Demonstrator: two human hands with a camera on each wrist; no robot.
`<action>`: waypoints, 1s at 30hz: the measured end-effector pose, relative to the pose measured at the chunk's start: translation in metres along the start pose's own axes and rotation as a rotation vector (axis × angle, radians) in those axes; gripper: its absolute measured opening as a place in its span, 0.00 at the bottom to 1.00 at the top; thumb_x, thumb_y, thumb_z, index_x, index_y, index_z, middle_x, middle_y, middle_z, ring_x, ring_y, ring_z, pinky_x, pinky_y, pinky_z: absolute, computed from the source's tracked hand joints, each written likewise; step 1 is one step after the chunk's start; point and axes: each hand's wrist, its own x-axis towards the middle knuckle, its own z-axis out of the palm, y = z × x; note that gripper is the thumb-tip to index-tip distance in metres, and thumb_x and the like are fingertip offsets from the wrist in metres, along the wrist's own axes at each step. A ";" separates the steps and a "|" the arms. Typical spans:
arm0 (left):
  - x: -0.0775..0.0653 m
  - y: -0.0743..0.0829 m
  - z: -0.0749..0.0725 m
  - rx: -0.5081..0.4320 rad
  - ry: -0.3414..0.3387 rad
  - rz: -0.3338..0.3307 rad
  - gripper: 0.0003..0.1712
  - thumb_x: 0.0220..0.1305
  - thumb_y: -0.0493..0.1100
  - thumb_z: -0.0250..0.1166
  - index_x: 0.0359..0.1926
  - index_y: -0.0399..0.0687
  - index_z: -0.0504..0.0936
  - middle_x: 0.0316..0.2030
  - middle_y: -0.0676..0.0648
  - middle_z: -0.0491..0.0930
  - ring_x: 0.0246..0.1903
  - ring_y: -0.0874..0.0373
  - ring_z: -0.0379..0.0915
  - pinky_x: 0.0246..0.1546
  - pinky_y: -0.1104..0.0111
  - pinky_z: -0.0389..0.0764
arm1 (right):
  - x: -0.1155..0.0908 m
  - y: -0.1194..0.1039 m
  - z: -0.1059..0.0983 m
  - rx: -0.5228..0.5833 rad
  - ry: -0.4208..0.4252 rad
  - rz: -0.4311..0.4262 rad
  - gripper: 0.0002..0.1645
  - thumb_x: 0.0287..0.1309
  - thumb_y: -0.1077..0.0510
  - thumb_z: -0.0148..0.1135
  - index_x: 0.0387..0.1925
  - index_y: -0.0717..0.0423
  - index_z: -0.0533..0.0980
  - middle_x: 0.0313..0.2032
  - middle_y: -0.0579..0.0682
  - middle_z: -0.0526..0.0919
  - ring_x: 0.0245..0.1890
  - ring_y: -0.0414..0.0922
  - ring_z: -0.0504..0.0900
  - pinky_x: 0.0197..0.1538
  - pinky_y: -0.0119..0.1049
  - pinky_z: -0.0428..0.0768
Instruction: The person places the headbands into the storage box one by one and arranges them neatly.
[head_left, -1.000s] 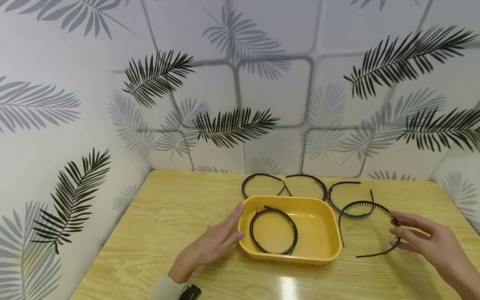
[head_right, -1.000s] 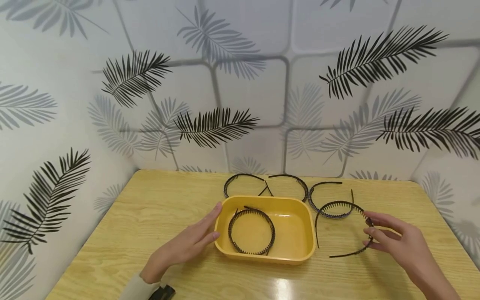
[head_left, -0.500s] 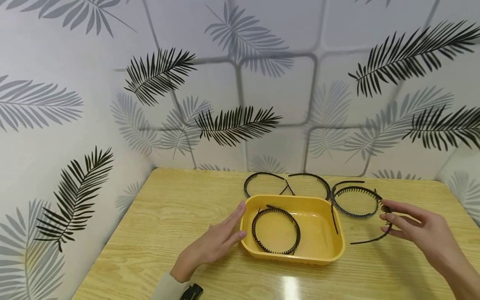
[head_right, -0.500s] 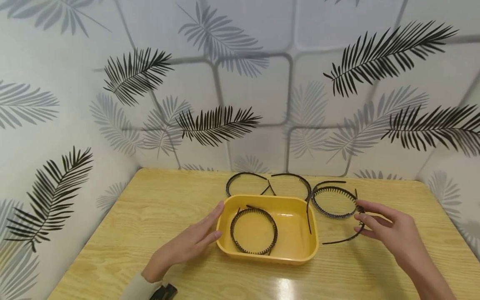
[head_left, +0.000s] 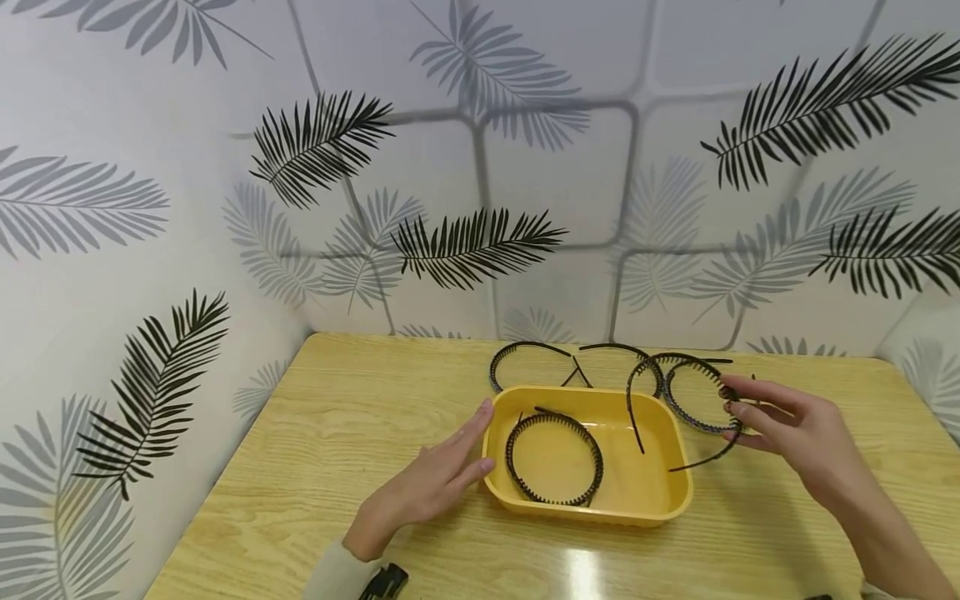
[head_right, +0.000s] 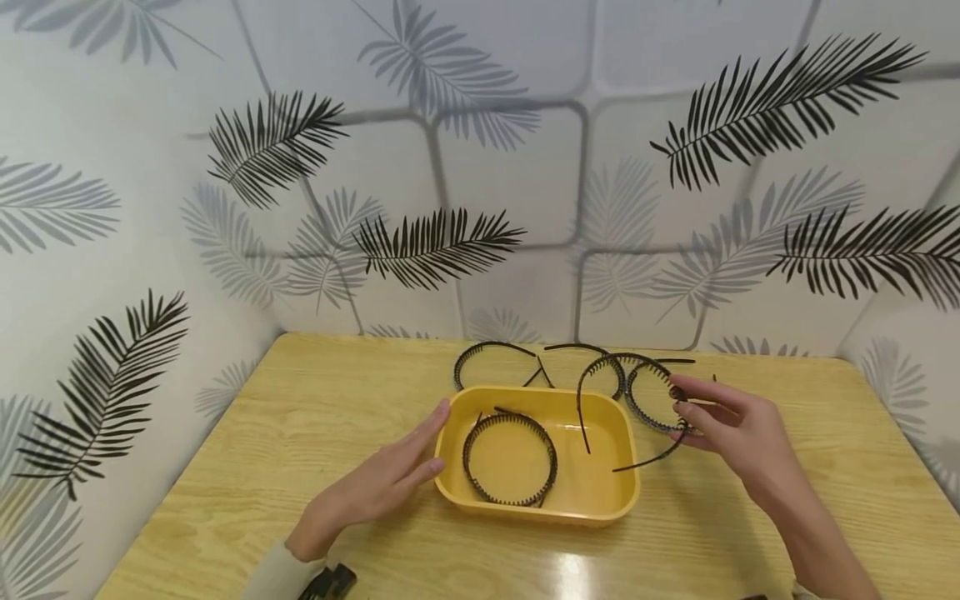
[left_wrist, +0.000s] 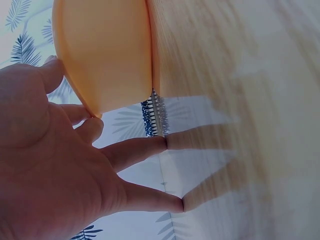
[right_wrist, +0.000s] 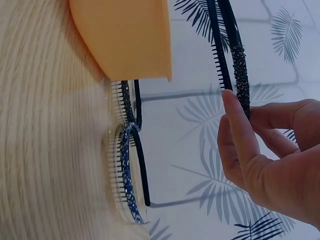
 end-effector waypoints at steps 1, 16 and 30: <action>0.000 0.000 0.000 0.001 0.000 0.003 0.41 0.83 0.55 0.46 0.84 0.55 0.35 0.82 0.54 0.34 0.79 0.52 0.39 0.61 0.21 0.48 | 0.001 0.000 0.002 -0.008 -0.003 -0.005 0.24 0.71 0.69 0.61 0.66 0.61 0.77 0.52 0.39 0.87 0.47 0.36 0.87 0.43 0.42 0.86; 0.000 -0.001 0.001 0.011 0.007 -0.002 0.41 0.83 0.54 0.47 0.84 0.56 0.35 0.82 0.55 0.35 0.78 0.52 0.40 0.60 0.20 0.49 | 0.022 0.004 0.040 -0.066 -0.042 -0.033 0.24 0.70 0.67 0.62 0.66 0.67 0.75 0.53 0.38 0.86 0.43 0.40 0.88 0.42 0.43 0.86; -0.001 0.001 0.001 0.004 0.013 0.010 0.41 0.83 0.55 0.47 0.84 0.55 0.36 0.82 0.51 0.36 0.78 0.50 0.41 0.59 0.19 0.48 | 0.037 0.010 0.069 -0.115 -0.089 0.002 0.25 0.70 0.66 0.63 0.64 0.74 0.73 0.48 0.49 0.84 0.37 0.48 0.89 0.43 0.44 0.87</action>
